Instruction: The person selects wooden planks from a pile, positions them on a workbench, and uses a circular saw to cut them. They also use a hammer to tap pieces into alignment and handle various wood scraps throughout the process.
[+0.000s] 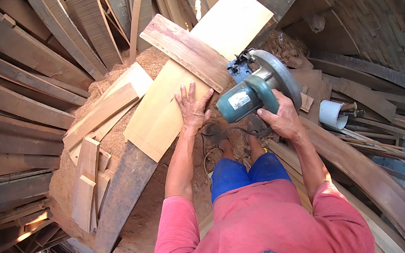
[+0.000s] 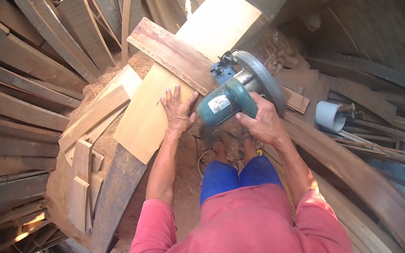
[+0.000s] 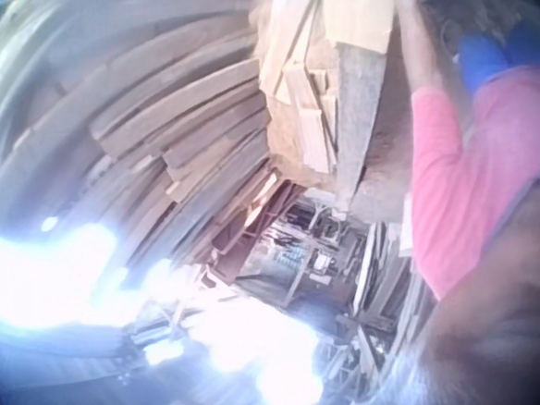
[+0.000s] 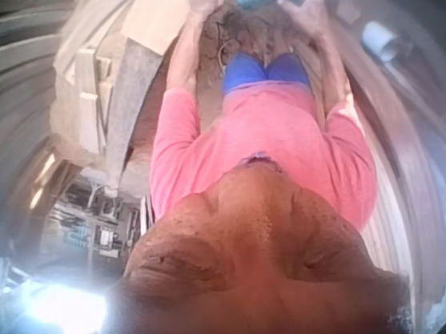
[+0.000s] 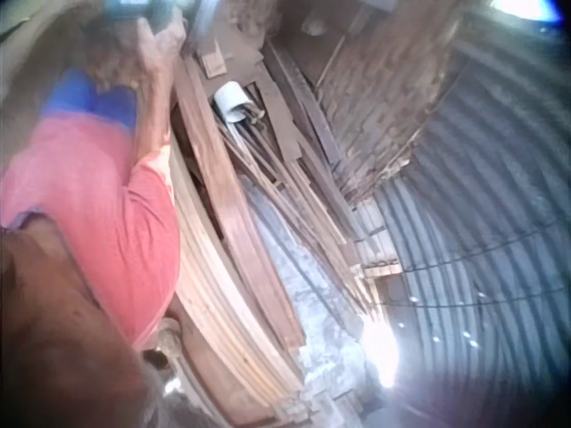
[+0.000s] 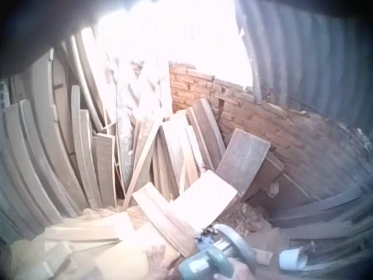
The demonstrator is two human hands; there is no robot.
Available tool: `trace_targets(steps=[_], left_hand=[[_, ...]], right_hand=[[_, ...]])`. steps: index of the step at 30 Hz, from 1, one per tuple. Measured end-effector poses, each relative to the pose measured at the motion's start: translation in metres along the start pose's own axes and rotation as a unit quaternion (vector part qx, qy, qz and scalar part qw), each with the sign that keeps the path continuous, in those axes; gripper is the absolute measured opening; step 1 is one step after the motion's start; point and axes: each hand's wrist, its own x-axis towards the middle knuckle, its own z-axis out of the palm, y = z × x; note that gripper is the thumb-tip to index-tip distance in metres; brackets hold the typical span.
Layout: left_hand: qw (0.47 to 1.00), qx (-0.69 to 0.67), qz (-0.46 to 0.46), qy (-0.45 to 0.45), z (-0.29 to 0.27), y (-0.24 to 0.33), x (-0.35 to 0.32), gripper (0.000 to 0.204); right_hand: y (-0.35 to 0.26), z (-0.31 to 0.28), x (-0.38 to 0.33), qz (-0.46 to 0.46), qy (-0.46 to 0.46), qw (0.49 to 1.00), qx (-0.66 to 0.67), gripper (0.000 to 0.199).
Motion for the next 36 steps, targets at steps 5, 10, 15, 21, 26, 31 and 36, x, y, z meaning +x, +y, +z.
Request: trace_targets(steps=[5,10,15,21,26,31,36], left_hand=[[1.0,0.011,0.001,0.002,0.001,0.001,0.001,0.085],[0.999,-0.014,0.009,0.03,0.007,-0.002,-0.002,0.078],[0.999,-0.015,-0.018,0.026,-0.005,0.005,-0.012,0.081],[0.979,-0.151,-0.11,0.082,-0.025,0.033,-0.115,0.066],[0.872,-0.242,-0.306,-0.297,0.012,0.13,-0.308,0.063],[0.841,-0.326,-0.38,-0.207,0.003,0.207,-0.352,0.042],[0.74,-0.51,-0.352,-0.262,-0.009,0.239,-0.367,0.036]], right_hand=[[-0.005,0.026,0.03,-0.033,-0.019,0.998,-0.041,0.044],[-0.006,0.04,0.03,-0.016,-0.029,0.994,-0.104,0.035],[-0.001,0.044,0.031,-0.069,-0.06,0.977,-0.191,0.028],[0.004,0.035,0.033,-0.087,-0.076,0.979,-0.17,0.029],[-0.006,0.018,0.04,-0.068,-0.116,0.982,-0.136,0.031],[0.018,0.001,0.058,-0.065,-0.118,0.985,-0.112,0.03],[0.031,-0.001,0.068,-0.054,-0.138,0.981,-0.124,0.031]])
